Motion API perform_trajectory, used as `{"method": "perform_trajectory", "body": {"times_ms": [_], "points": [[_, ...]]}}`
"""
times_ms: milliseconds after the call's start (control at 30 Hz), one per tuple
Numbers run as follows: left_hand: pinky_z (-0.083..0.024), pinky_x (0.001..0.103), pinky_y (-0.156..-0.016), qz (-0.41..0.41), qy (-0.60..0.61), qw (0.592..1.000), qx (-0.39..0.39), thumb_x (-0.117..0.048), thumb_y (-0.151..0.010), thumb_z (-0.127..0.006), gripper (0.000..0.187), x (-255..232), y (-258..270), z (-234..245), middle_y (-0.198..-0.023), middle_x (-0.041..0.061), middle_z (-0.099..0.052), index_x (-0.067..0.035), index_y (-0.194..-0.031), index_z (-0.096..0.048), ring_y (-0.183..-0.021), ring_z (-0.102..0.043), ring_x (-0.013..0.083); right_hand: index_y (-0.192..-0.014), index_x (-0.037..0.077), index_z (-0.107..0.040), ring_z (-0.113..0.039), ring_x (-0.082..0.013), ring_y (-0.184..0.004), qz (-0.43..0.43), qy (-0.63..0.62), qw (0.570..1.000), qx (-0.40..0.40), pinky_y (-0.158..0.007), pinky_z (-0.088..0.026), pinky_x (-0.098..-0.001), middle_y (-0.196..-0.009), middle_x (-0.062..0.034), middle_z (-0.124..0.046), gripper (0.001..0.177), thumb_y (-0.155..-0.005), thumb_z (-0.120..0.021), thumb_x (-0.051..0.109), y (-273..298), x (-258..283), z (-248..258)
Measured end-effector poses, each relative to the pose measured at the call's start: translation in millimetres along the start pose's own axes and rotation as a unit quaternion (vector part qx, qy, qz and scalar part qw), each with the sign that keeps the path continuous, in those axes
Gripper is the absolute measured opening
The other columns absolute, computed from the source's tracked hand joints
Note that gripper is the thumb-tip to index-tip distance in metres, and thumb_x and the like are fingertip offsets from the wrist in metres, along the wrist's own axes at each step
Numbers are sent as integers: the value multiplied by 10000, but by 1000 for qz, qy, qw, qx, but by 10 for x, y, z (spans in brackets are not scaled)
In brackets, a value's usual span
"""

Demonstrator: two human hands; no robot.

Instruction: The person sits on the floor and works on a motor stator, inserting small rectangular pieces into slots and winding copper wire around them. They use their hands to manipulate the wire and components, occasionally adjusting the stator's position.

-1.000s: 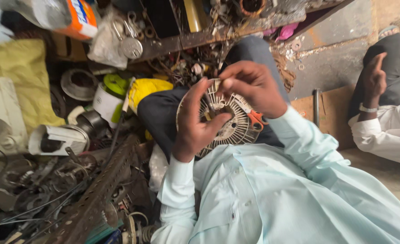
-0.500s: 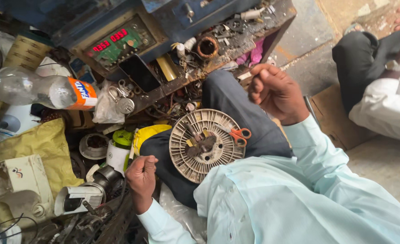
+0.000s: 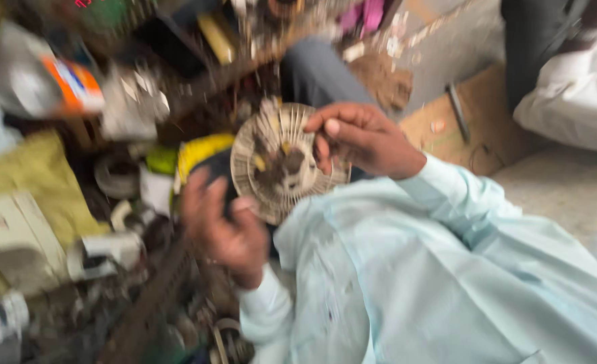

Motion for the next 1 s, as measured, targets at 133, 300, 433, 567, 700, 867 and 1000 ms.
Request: {"method": "perform_trajectory", "body": {"times_ms": [133,300,433,567,700,867,1000], "points": [[-540,410,-890,112,239,949,172,-82,-923,-742,505,-333,214,-562,-1100,207,-666,47,-1350,-504,-1011,-663,310,-1387,-34,-596,-718,-220,-915,-19,-22,998,62,-875,-594,-346,-1009,-150,-722,305,-1179,-520,176,54,-94,-319],[-553,262,-688,66,224,965,121,-101,-981,-819,188,-183,237,-549,-892,89,-749,-93,-1125,-699,-771,-719,159,-1409,-38,-580,-735,-234,-1010,4,70,997,15,-931,-618,-346,-1166,-168,-722,323,-1162,-511,159,105,-67,-132],[-498,264,-604,120,182,970,106,-75,-929,-854,182,79,329,-390,-852,75,-697,-44,-1071,-745,-715,-634,153,-1427,-33,-581,-739,-210,-959,31,211,976,-46,-895,-616,-322,-1120,-167,-732,317,-1184,-528,163,188,-59,164],[-487,262,-572,120,189,972,73,-62,-921,-870,224,172,301,-307,-867,81,-695,-71,-1102,-737,-696,-628,157,-1388,-21,-608,-729,-178,-960,83,275,955,-81,-853,-599,-272,-1072,-142,-743,273,-1206,-571,180,224,26,272],[-474,304,-574,50,95,992,69,-81,-912,-896,235,28,275,-324,-806,32,-628,-95,-1088,-741,-672,-585,165,-1357,-31,-640,-684,-158,-971,-33,296,955,-6,-881,-583,-288,-1072,-118,-723,314,-1117,-652,170,256,-151,41],[-465,344,-580,-102,22,991,82,-87,-930,-894,235,-176,362,-564,-804,17,-576,-36,-1111,-753,-659,-571,177,-1220,-21,-699,-621,-103,-811,-73,138,988,-6,-720,-523,-245,-962,-70,-688,220,-1124,-682,177,151,-414,25],[-497,357,-646,-93,21,990,105,-161,-940,-909,284,-133,276,-633,-890,41,-632,-36,-1116,-724,-760,-622,203,-1182,10,-710,-633,-93,-806,-64,146,987,-13,-666,-513,-226,-1057,-59,-699,199,-1115,-679,194,63,-371,29]]}}
Point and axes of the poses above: each hand's wrist, its own y-axis away from the middle knuckle, its own z-axis out of the back of the hand, x = y × z, the point moved 7 cm from there along -y, towards the middle knuckle
